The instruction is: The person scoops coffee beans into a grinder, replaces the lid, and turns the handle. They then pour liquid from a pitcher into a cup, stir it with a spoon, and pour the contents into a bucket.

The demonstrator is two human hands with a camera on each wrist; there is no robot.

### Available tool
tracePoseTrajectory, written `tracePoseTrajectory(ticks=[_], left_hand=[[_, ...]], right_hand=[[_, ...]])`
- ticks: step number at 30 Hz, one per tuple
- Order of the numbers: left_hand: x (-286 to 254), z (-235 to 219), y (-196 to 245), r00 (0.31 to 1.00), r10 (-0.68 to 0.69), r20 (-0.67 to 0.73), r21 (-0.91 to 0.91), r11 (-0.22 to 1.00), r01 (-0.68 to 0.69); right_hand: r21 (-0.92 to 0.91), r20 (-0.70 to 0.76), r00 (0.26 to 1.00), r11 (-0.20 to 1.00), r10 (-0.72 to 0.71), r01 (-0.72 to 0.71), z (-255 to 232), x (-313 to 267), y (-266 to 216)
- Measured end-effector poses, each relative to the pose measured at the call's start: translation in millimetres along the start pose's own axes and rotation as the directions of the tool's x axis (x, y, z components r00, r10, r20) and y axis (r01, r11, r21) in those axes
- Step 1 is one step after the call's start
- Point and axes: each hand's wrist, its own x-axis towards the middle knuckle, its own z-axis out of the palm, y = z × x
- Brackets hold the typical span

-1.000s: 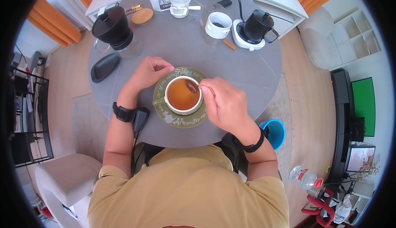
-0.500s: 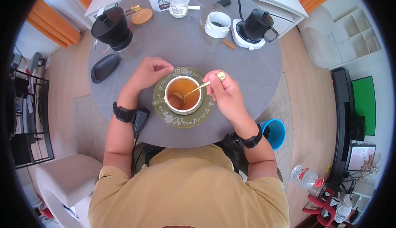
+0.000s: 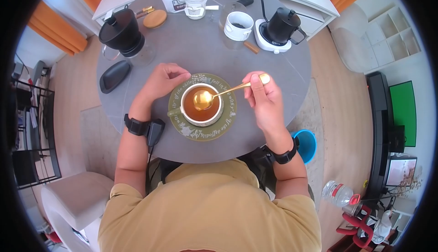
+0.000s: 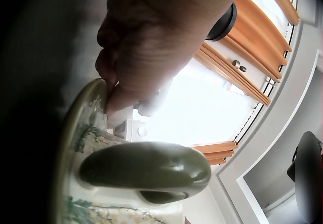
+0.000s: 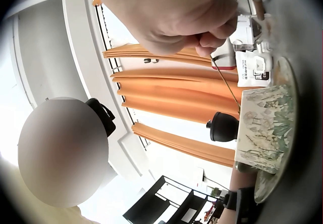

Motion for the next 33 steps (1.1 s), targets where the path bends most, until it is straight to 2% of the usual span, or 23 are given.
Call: tracePoseTrajectory(ticks=[10, 16, 19, 21, 25, 27, 31, 33], left_hand=[[-1, 0, 0, 0.999, -0.026, 0.019, -0.014, 1.0, 0.026], [0, 2, -3, 1.0, 0.002, -0.019, -0.047, 0.999, -0.003], [0, 0, 0, 1.0, -0.02, 0.017, -0.018, 1.0, 0.02], [0, 0, -2, 1.0, -0.02, 0.018, -0.021, 1.0, 0.02], [1, 0, -3, 1.0, -0.022, 0.017, -0.007, 1.0, 0.022], [0, 1, -5, 1.0, -0.007, -0.002, -0.017, 1.0, 0.007], [0, 2, -4, 1.0, 0.0, -0.014, -0.035, 0.999, -0.001], [0, 1, -3, 1.0, 0.002, -0.013, -0.032, 0.999, -0.003]], right_hand=[[-0.162, 0.001, 0.983, 0.97, -0.186, 0.184, -4, -10, -8], [-0.262, 0.059, 0.944, 0.907, -0.325, 0.329, -10, -19, -15], [-0.279, 0.119, 0.917, 0.874, -0.38, 0.398, -11, -23, -21], [-0.367, 0.215, 0.828, 0.742, -0.518, 0.56, -12, -24, -25], [-0.394, 0.281, 0.777, 0.67, -0.564, 0.629, -14, -32, -36], [-0.452, 0.355, 0.728, 0.573, -0.587, 0.683, -14, -34, -42], [-0.456, 0.408, 0.677, 0.506, -0.612, 0.732, -11, -38, -47], [-0.413, 0.503, 0.571, 0.4, -0.648, 0.818, -9, -36, -47]])
